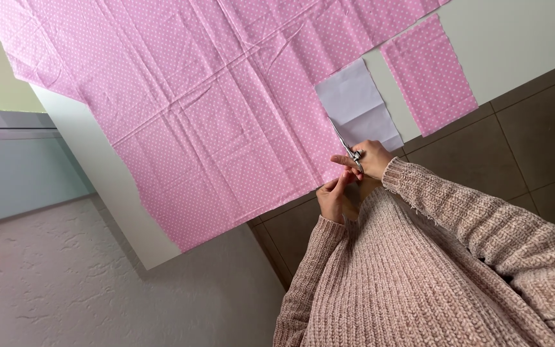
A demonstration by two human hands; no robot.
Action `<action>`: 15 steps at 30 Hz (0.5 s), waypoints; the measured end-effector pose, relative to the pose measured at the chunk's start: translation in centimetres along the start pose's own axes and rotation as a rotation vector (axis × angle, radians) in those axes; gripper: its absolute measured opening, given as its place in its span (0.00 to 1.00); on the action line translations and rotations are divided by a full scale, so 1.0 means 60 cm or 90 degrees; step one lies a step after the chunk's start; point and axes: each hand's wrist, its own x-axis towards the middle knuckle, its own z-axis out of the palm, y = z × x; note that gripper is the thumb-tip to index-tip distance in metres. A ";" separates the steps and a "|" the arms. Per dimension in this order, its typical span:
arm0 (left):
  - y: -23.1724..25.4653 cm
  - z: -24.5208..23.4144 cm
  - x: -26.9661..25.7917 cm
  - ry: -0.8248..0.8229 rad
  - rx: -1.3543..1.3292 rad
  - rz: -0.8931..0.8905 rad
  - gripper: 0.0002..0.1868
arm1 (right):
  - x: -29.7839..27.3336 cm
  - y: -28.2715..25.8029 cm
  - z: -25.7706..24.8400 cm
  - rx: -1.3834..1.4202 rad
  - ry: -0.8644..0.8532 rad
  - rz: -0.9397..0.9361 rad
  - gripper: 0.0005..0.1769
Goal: Cutting rectangular pieces of pink polka-dotted fabric using a paper template and scissors.
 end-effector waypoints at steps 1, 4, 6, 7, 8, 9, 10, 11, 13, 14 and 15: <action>0.001 0.001 0.000 -0.001 0.001 0.000 0.13 | 0.004 0.007 0.001 0.001 0.001 0.000 0.32; 0.004 0.000 -0.003 -0.001 -0.009 -0.011 0.13 | 0.013 0.016 0.005 -0.005 0.015 -0.062 0.29; 0.002 0.000 0.001 -0.002 -0.015 -0.015 0.13 | 0.017 0.009 0.001 0.028 -0.007 -0.048 0.25; 0.000 -0.001 0.003 -0.003 -0.015 -0.013 0.13 | 0.015 -0.003 -0.002 0.027 -0.007 -0.049 0.25; -0.003 -0.002 0.003 0.001 -0.021 -0.015 0.13 | 0.012 -0.013 -0.005 0.004 -0.002 -0.025 0.28; -0.005 -0.003 0.005 0.005 -0.027 -0.017 0.13 | 0.010 -0.022 -0.007 -0.020 0.003 0.000 0.30; 0.001 0.000 0.002 0.005 -0.027 -0.019 0.13 | 0.013 -0.017 -0.006 -0.020 0.003 0.001 0.30; 0.007 0.002 -0.001 0.004 -0.029 -0.017 0.13 | 0.017 -0.011 -0.005 0.002 0.002 -0.026 0.29; 0.015 0.005 -0.003 0.009 -0.034 -0.012 0.13 | 0.023 -0.006 -0.003 0.021 -0.004 -0.055 0.28; 0.015 0.005 -0.006 0.010 -0.024 -0.017 0.14 | 0.021 -0.003 0.000 0.023 0.006 -0.055 0.29; 0.015 0.006 -0.009 0.012 -0.014 -0.022 0.14 | 0.020 0.000 0.002 0.025 0.016 -0.054 0.30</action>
